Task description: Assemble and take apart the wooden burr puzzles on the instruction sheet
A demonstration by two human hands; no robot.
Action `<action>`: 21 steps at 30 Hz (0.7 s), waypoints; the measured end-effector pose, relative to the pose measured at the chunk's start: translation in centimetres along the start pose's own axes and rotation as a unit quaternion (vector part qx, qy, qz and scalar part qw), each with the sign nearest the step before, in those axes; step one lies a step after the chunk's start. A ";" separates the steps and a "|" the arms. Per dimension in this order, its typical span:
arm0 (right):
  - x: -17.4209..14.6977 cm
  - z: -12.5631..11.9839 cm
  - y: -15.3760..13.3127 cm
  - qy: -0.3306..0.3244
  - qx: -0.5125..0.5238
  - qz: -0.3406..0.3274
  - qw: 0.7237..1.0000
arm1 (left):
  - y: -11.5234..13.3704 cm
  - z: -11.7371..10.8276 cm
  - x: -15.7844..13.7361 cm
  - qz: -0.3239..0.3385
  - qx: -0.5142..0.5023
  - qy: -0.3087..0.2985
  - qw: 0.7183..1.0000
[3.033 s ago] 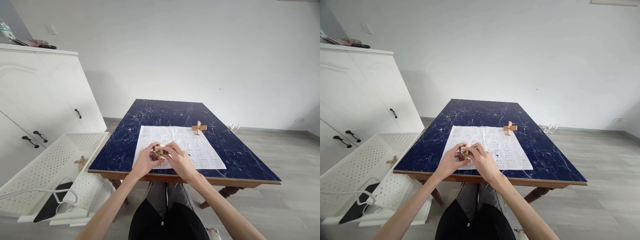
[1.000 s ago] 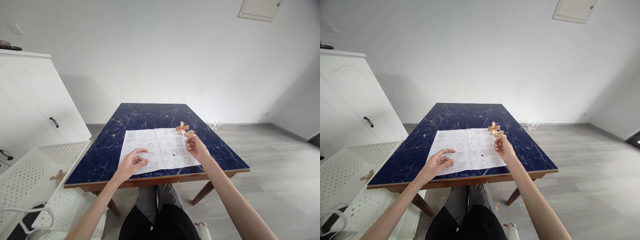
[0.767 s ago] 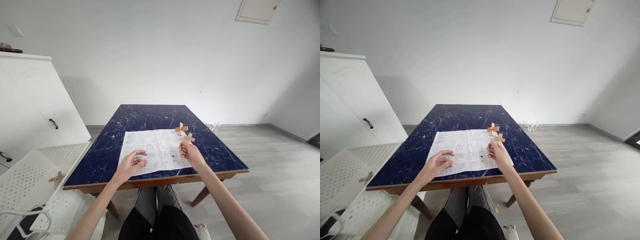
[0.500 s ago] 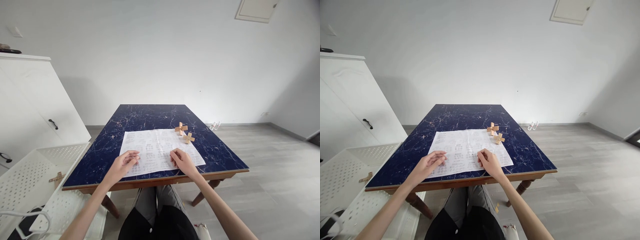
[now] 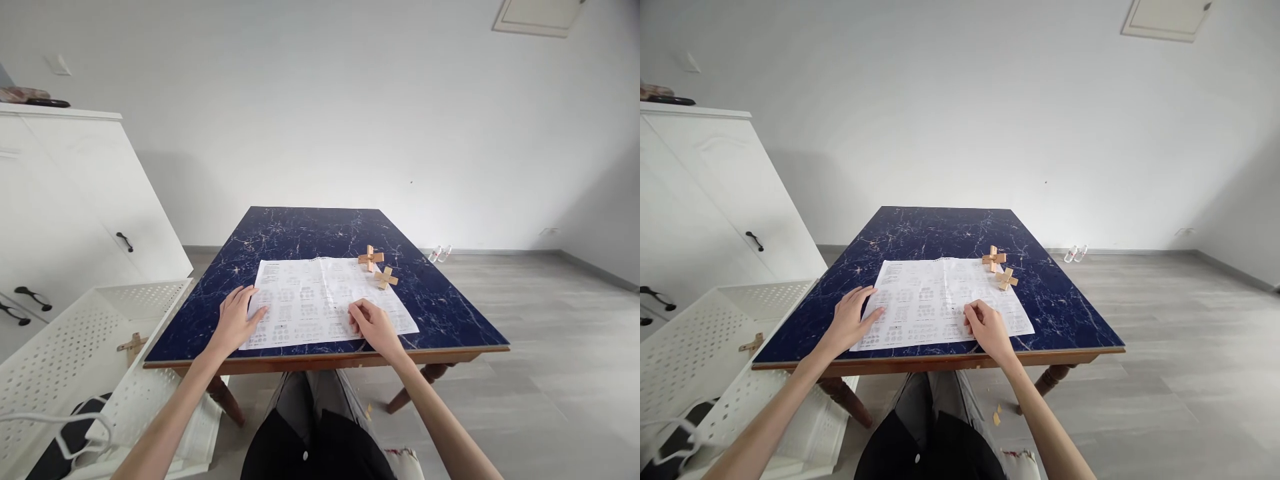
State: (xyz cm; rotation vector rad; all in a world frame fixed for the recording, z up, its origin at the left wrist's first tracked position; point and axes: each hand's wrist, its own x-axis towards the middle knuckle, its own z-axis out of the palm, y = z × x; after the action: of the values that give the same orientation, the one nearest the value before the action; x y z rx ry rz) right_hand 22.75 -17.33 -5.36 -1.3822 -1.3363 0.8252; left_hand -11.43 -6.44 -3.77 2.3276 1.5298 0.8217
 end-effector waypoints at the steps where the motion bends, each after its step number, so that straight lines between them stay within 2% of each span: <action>1: 0.0 0.0 0.0 0.001 -0.003 0.001 1.000 | -0.1 0.1 0.1 0.000 0.008 -0.004 1.000; 9: 0.0 0.0 -0.1 0.010 -0.015 0.010 1.000 | -0.1 0.0 0.1 -0.002 0.043 -0.035 0.998; 21: -0.3 -0.1 -0.7 0.008 -0.021 0.016 1.000 | -0.2 0.2 0.2 -0.003 0.051 -0.018 0.999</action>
State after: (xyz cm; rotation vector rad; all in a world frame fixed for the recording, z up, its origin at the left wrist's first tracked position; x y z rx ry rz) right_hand 22.56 -17.68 -4.72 -1.4424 -1.3289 0.8103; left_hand -11.46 -6.18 -3.95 2.3945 1.5994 0.7123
